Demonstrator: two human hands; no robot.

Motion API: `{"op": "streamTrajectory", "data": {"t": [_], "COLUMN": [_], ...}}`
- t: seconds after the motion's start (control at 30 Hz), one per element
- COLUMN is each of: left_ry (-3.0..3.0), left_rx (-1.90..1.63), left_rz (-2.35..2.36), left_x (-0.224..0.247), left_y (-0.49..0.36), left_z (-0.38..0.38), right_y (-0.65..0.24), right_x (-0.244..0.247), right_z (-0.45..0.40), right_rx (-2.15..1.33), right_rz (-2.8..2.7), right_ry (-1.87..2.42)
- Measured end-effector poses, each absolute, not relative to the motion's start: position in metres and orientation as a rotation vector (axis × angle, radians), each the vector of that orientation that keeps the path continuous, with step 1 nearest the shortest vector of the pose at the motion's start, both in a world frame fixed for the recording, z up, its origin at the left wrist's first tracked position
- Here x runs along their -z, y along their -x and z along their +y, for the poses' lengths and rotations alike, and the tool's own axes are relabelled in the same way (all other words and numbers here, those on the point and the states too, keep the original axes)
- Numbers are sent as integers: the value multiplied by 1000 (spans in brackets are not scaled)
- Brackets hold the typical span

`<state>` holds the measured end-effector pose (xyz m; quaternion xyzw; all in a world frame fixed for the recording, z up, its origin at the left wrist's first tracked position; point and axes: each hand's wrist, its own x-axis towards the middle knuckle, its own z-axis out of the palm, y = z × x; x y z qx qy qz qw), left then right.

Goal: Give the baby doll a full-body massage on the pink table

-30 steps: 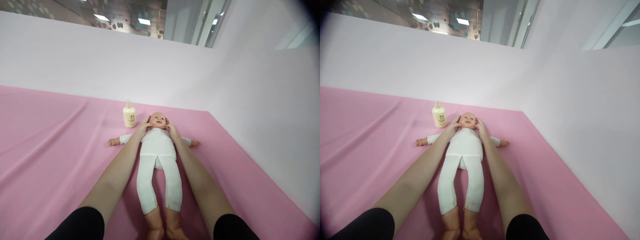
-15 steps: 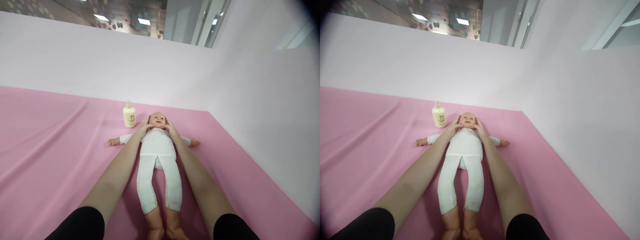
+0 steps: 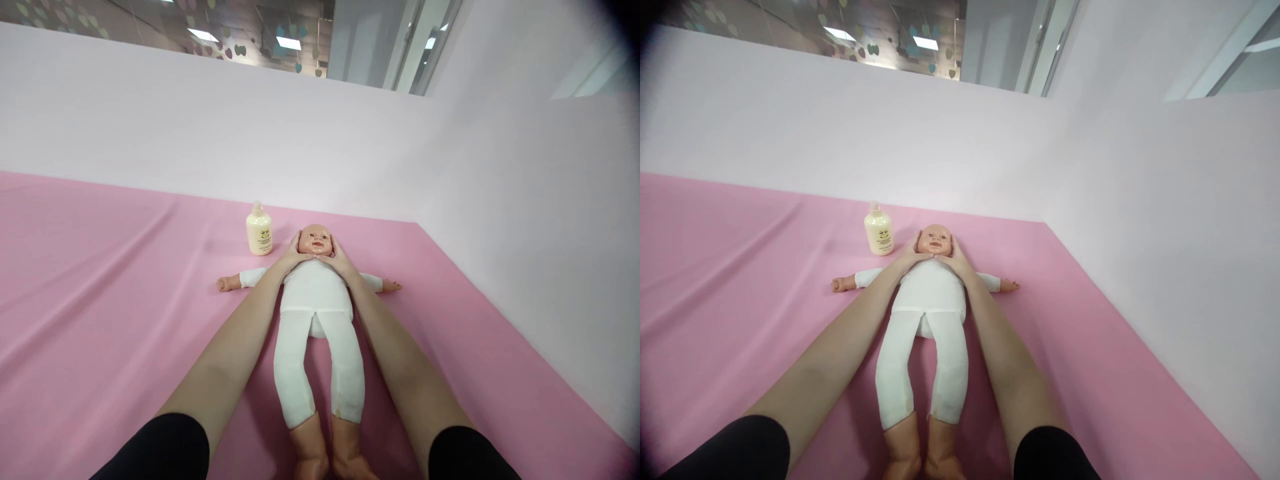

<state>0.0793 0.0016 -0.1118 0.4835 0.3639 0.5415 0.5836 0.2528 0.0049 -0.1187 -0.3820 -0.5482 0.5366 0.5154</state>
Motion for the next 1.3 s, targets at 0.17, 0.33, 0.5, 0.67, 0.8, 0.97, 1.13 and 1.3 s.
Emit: {"op": "streamTrajectory", "data": {"t": [0.17, 0.33, 0.5, 0.67, 0.8, 0.97, 1.13, 1.3], "left_ry": [-1167, -962, -902, -962, -1037, -1120, -1147, -1021], "left_rx": [-1294, -1315, -1286, -1286, -1286, -1261, -1301, -1271], "left_rz": [883, 737, 730, 769, 790, 849, 833, 779], "left_x": [112, 112, 101, 99, 107, 113, 119, 122], "left_y": [-80, -86, -86, -85, -84, -80, -80, -83], "left_z": [3, 6, 5, 4, 4, 4, 11, 18], "right_y": [-252, -249, -252, -256, -254, -250, -252, -255], "right_x": [117, 110, 115, 122, 120, 117, 123, 128], "right_z": [7, 2, 9, 17, 11, 6, 14, 24], "right_rx": [-1309, -1405, -1389, -1370, -1339, -1308, -1304, -1279], "right_rz": [-1269, -1226, -1152, -1170, -1263, -1274, -1271, -1253], "right_ry": [944, 800, 778, 783, 782, 890, 902, 912]}}
